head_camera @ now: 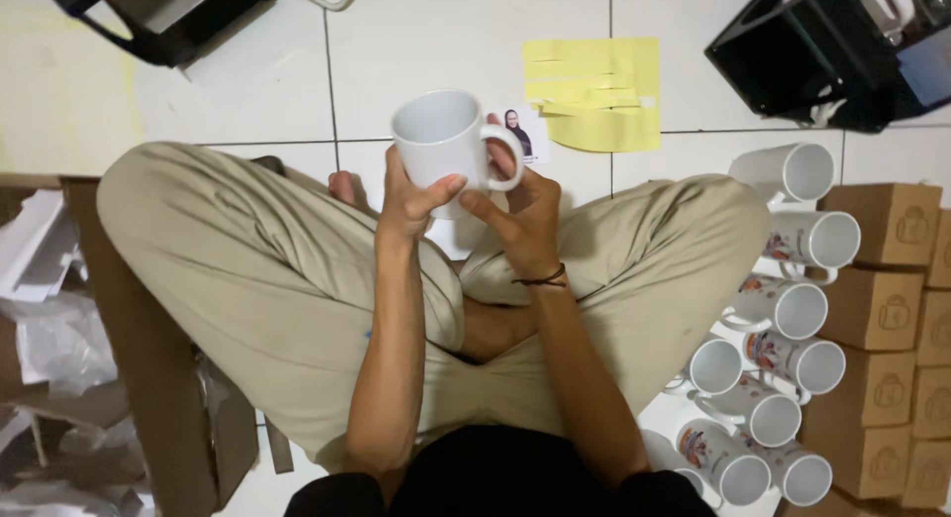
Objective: The person prepares mugs for sublimation by removing them from plastic wrapping, positioning a printed transfer sheet onto the surface, and securing it with tape. The person then places the prepared mugs into a series of heat press machines and activates the timers.
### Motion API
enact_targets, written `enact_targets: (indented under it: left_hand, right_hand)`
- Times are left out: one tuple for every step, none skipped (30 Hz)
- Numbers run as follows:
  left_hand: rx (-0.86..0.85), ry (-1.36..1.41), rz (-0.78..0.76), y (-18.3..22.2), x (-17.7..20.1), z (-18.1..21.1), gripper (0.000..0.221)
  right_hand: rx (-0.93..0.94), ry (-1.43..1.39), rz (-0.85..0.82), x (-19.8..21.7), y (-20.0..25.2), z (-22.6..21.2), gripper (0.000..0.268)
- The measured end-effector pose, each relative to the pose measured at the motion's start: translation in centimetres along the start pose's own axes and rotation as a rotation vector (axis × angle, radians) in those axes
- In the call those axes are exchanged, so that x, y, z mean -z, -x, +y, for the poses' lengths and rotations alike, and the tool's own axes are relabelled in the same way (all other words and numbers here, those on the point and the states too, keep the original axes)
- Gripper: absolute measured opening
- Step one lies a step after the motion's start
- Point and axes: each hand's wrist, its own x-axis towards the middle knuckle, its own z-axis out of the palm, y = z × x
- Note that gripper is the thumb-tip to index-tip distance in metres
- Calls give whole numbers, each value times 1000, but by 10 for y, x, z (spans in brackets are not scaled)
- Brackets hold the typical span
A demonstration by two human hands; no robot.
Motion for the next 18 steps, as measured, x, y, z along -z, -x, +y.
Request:
enact_targets:
  left_hand:
    - [-38, -62, 26, 0, 7, -3, 83]
    - [-34, -58, 11, -3, 13, -7, 83]
    - [-83, -118, 7, -7, 19, -10, 84]
    - [-137, -178, 0, -12, 27, -11, 86]
    - [-137, -175, -18, -10, 31, -13, 86]
    - [-123, -182, 5, -10, 34, -16, 86]
    - [-108, -189, 28, -10, 38, -18, 87]
    - [-107, -185, 18, -11, 33, -15, 87]
    - [-62, -292, 92, -12, 28, -12, 90]
    - [-15, -399, 166, -12, 23, -9, 95]
    - [-11, -396, 157, -8, 24, -9, 95]
    - [-81, -354, 89, -12, 26, -7, 92]
    - [-149, -312, 21, -16, 28, -3, 89]
    - [-159, -313, 14, -17, 29, -5, 89]
    - [-135, -290, 27, -18, 30, -7, 91]
    - [-106, -267, 42, -17, 31, -10, 94]
    - [-112, -268, 38, -18, 31, -13, 94]
    - [-121, -269, 55, -19, 32, -16, 96]
  right_hand:
    - [-16, 11, -40, 0, -2, -3, 50]
    - [-11, 17, -27, 6, -5, -1, 50]
    - [-53, 41, -51, 11, -8, 1, 49]
    - [-91, 63, -74, 15, -12, 3, 48]
    - [-83, 66, -58, 26, -26, -3, 48]
    - [-152, 97, 145, 39, -41, -9, 38]
    - [-221, 125, 349, 51, -57, -14, 36]
    - [-217, 128, 359, 74, -79, -9, 36]
    - [-130, 420, 565, 98, -100, -3, 27]
    - [-41, 715, 766, 123, -121, 3, 22]
    - [-42, 721, 775, 139, -122, 21, 22]
    - [-227, 919, 796, 153, -129, 38, 26]
    - [-419, 1113, 809, 167, -137, 55, 37]
    - [-412, 1105, 817, 165, -134, 65, 37]
    - [-311, 1213, 804, 162, -132, 74, 45]
    - [-210, 1321, 783, 161, -128, 85, 52]
    - [-206, 1316, 788, 159, -136, 88, 52]
    - [-114, 1287, 722, 158, -143, 91, 54]
